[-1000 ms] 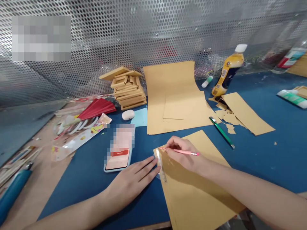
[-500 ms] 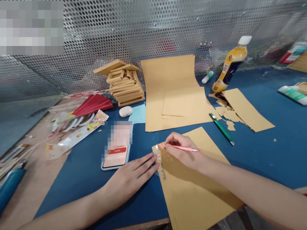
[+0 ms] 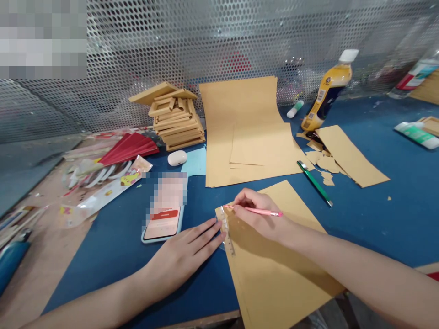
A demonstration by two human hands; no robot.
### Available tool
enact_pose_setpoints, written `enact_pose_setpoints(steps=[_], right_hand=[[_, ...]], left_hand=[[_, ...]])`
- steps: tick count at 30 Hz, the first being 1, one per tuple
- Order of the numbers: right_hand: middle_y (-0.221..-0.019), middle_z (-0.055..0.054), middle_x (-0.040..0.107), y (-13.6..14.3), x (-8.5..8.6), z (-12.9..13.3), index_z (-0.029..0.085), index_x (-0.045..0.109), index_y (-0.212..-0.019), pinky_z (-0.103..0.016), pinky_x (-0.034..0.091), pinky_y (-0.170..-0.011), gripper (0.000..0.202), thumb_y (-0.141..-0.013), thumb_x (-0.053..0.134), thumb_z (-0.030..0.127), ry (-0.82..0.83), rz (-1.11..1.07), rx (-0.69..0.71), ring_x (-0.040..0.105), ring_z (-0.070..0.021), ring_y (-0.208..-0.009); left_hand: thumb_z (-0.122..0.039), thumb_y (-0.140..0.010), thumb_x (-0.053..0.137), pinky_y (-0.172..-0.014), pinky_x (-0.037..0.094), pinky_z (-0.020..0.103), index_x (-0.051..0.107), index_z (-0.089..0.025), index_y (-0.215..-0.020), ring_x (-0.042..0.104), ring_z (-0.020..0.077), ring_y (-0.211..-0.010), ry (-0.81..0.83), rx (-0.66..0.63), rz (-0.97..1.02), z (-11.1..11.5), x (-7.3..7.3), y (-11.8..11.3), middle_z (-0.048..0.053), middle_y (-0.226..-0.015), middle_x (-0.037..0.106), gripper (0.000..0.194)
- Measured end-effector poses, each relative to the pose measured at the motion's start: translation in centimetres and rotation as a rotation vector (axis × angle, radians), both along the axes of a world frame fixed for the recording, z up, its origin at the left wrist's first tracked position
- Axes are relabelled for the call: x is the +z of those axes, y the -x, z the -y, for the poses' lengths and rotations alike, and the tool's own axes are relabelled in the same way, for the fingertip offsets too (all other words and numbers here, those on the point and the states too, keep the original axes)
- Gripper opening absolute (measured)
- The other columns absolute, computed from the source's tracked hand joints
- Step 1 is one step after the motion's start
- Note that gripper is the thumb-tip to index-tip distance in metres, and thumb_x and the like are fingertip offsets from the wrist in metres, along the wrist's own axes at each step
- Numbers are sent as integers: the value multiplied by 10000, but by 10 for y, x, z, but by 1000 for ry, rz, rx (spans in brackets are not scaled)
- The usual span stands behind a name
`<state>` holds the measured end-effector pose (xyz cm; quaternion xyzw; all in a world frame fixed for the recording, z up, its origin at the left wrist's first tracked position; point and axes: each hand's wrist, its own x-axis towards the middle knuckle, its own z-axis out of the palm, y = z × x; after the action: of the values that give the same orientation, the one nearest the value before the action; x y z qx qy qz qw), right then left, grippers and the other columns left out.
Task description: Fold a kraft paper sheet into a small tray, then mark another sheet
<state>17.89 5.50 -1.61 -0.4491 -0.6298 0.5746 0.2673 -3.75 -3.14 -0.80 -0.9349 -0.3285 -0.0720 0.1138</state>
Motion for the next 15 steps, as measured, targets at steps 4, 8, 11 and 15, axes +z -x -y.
enact_pose_setpoints(steps=[4,8,11,15], right_hand=[[-660,19,561,0,1,1,202,563,-812,-207,363,-486,173,-852,575,370,-5,5,10,489,-97,-561],[-649,16,564,0,0,2,204,554,-792,-215,364,-476,202,-845,577,398,-10,7,-7,488,-105,-548],[-622,18,546,0,-2,1,199,548,-765,-216,344,-459,218,-840,580,401,-41,34,3,475,-104,-530],[-668,7,582,-3,-3,0,198,556,-767,-217,357,-486,203,-840,581,385,-109,73,34,494,-107,-573]], left_hand=[[-31,-942,276,-883,531,325,548,-92,-1241,538,236,-1200,15,0,-2,-1,0,1,127,-1284,572,408],[-38,-946,285,-905,518,325,531,-92,-1256,517,233,-1221,31,-3,-8,-1,-1,1,126,-1296,563,400],[-46,-947,304,-910,514,328,520,-90,-1265,507,235,-1231,38,-2,-16,0,-1,1,133,-1306,553,387],[-49,-950,295,-907,517,330,524,-83,-1258,511,245,-1225,50,1,-11,0,-1,1,131,-1301,558,386]])
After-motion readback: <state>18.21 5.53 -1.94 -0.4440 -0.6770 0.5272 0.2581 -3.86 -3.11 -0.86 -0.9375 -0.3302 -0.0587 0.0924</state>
